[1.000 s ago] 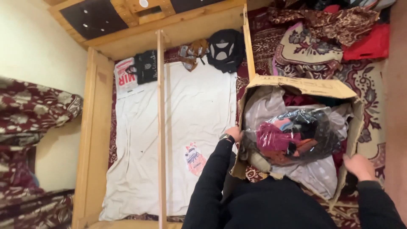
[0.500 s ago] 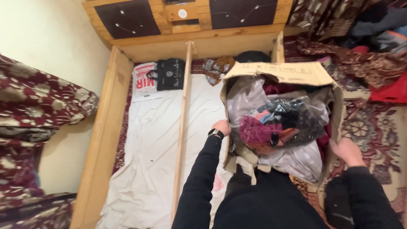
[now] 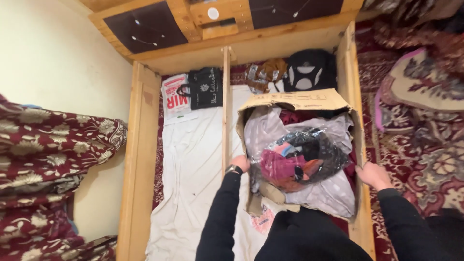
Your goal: Storing various household items including bags, a cardboard box, and clothes into the storage compartment of a bed frame.
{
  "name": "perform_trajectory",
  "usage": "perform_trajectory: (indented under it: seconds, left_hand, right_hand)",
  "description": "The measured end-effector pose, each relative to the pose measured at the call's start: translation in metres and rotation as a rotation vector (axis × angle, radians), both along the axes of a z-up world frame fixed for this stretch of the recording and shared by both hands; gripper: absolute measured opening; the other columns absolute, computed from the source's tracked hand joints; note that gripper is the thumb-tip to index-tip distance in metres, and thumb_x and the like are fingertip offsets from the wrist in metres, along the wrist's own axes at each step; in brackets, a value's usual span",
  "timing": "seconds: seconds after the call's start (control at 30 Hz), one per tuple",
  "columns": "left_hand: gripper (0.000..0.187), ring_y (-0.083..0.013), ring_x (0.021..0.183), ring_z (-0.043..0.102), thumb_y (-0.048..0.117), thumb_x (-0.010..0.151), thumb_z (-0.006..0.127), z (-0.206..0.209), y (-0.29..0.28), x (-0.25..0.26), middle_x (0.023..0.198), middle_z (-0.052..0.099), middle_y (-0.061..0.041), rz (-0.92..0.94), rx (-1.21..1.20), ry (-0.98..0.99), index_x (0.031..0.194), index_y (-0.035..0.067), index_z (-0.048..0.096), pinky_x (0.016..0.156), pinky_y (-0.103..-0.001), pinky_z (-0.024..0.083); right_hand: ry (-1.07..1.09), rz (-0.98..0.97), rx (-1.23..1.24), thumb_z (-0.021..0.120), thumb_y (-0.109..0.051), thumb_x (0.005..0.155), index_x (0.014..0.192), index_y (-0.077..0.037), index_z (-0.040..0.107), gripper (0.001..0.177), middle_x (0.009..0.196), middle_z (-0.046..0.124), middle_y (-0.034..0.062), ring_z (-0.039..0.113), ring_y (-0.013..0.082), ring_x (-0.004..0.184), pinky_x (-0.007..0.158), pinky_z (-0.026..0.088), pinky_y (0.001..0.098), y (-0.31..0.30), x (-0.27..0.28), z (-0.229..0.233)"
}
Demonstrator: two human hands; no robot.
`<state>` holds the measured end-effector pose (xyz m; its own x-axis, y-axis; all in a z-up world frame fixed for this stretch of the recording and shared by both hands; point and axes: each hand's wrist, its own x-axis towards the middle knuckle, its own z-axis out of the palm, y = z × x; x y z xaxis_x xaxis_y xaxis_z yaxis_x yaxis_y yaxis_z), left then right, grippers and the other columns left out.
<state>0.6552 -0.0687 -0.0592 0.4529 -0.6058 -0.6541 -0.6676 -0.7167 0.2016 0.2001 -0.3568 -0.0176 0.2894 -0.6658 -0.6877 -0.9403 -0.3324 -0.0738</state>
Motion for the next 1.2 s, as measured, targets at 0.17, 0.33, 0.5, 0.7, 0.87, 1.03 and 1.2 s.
perform_trajectory:
  seconds: [0.17, 0.33, 0.5, 0.7, 0.87, 1.03, 1.2]
  left_hand:
    - [0.048, -0.0363, 0.103, 0.071, 0.044, 0.098, 0.044, -0.108, -0.030, 0.017, 0.112, 0.072, -0.018, 0.011, 0.147, -0.107, 0.113, 0.008, 0.072, 0.080, -0.051, 0.057]
    - [0.057, -0.0443, 0.105, 0.068, 0.051, 0.100, 0.042, -0.166, -0.082, 0.035, 0.115, 0.070, -0.024, 0.028, 0.187, 0.051, 0.113, 0.002, 0.070, 0.088, -0.055, 0.053]
    - [0.049, -0.0439, 0.113, 0.064, 0.039, 0.095, 0.045, -0.248, -0.130, 0.039, 0.124, 0.067, -0.023, -0.038, 0.291, 0.193, 0.120, 0.002, 0.066, 0.096, -0.053, 0.052]
    - [0.054, -0.0450, 0.110, 0.066, 0.049, 0.100, 0.046, -0.394, -0.178, 0.040, 0.120, 0.068, -0.024, -0.066, 0.311, 0.194, 0.117, 0.003, 0.068, 0.093, -0.054, 0.053]
    - [0.051, -0.0445, 0.110, 0.067, 0.042, 0.095, 0.046, -0.398, -0.264, 0.041, 0.120, 0.069, -0.025, -0.066, 0.351, 0.203, 0.117, 0.003, 0.070, 0.092, -0.052, 0.054]
    - [0.046, -0.0396, 0.113, 0.071, 0.038, 0.093, 0.050, -0.393, -0.242, 0.030, 0.107, 0.077, -0.019, -0.050, 0.352, 0.097, 0.109, 0.005, 0.077, 0.092, -0.054, 0.057]
    - [0.046, -0.0404, 0.113, 0.071, 0.042, 0.097, 0.047, -0.381, -0.128, 0.012, 0.108, 0.076, -0.020, -0.186, 0.360, 0.149, 0.116, 0.011, 0.076, 0.093, -0.052, 0.058]
  right_hand:
    - [0.060, -0.008, 0.093, 0.040, -0.052, 0.101, 0.113, 0.000, 0.075, 0.064, 0.113, 0.077, 0.0253, 0.076, 0.0414, 0.105, 0.092, 0.059, 0.0484, -0.049, 0.030, -0.090]
    - [0.167, -0.066, 0.169, 0.039, -0.050, 0.102, 0.119, -0.001, 0.074, 0.062, 0.121, 0.075, 0.0225, 0.074, 0.0435, 0.108, 0.089, 0.059, 0.0506, -0.103, 0.068, -0.138]
    - [0.280, -0.128, 0.197, 0.041, -0.043, 0.104, 0.125, -0.003, 0.072, 0.054, 0.126, 0.075, 0.0227, 0.075, 0.0405, 0.111, 0.094, 0.061, 0.0492, -0.139, 0.086, -0.199]
    - [0.333, -0.319, 0.091, 0.046, -0.028, 0.099, 0.131, 0.000, 0.068, 0.048, 0.124, 0.075, 0.0276, 0.074, 0.0474, 0.110, 0.086, 0.062, 0.0537, -0.164, 0.076, -0.325]
    - [0.286, -0.232, 0.075, 0.051, -0.016, 0.097, 0.112, -0.006, 0.080, 0.034, 0.111, 0.079, 0.0185, 0.076, 0.0382, 0.102, 0.079, 0.061, 0.0455, -0.163, 0.102, -0.367]
    - [-0.045, -0.346, 0.128, 0.047, -0.016, 0.102, 0.106, 0.008, 0.076, 0.038, 0.099, 0.077, 0.0314, 0.073, 0.0474, 0.105, 0.091, 0.057, 0.0584, -0.103, 0.143, -0.334]
    - [-0.296, -0.655, 0.418, 0.042, -0.028, 0.104, 0.134, 0.008, 0.063, 0.051, 0.131, 0.066, 0.0319, 0.059, 0.0473, 0.129, 0.107, 0.047, 0.0573, -0.005, 0.146, -0.283]
